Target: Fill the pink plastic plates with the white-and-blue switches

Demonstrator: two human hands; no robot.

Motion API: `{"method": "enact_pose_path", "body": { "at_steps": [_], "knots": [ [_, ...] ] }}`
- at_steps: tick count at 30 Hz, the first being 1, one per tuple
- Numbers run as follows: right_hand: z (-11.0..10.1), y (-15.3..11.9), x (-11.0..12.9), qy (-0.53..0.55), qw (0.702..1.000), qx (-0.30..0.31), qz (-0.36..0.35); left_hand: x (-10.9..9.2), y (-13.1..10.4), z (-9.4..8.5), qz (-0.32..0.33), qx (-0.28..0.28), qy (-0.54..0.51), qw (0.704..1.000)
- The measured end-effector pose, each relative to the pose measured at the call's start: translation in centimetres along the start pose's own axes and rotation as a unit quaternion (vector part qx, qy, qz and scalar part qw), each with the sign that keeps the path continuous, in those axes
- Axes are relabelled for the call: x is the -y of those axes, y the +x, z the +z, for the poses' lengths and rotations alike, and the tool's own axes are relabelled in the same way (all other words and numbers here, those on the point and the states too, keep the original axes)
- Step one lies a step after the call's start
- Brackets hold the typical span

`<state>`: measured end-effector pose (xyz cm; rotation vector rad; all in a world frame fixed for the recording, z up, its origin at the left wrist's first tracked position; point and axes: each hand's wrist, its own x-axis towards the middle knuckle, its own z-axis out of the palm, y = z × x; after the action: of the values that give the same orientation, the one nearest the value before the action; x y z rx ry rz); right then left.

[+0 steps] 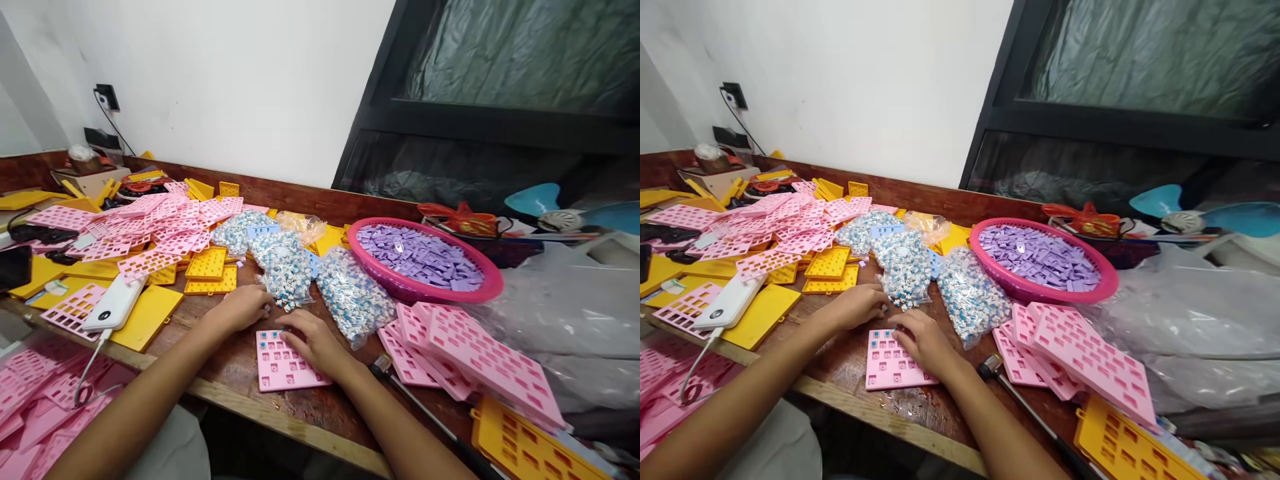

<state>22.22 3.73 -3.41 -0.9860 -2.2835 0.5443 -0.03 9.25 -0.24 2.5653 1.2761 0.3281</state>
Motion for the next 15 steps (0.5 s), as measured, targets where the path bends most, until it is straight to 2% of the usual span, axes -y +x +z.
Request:
{"method": "enact_pose_path", "body": {
  "at_steps": [3,5,9,11,13,15],
  "knots": [
    [0.4,-0.1,-0.3,-0.012,1.0,0.0,0.001,0.5,0.9,1.0,-0.011,0.009,-0.004,1.0],
    [0.8,-0.1,-0.5,-0.015,1.0,-0.015,0.009,0.4,0.6,1.0,-0.019,0.006,-0.01,1.0],
    [1.4,-0.1,-0.7,-0.011,0.999,-0.043,0.014,-1.3,-2.0,-0.5,0.002,-0.018,-0.061,0.998],
    [1.5,-0.1,-0.7,-0.01,0.998,-0.052,0.022,-2.7,-3.8,-0.8,0.023,-0.063,-0.145,0.987],
    [1.5,-0.1,-0.6,-0.012,0.998,-0.055,0.034,-4.0,-5.3,-0.4,0.01,-0.098,-0.194,0.976],
    [1.3,0.0,-0.5,-0.011,0.998,-0.052,0.042,-5.0,-6.2,0.8,-0.027,-0.121,-0.198,0.972]
  ]
}}
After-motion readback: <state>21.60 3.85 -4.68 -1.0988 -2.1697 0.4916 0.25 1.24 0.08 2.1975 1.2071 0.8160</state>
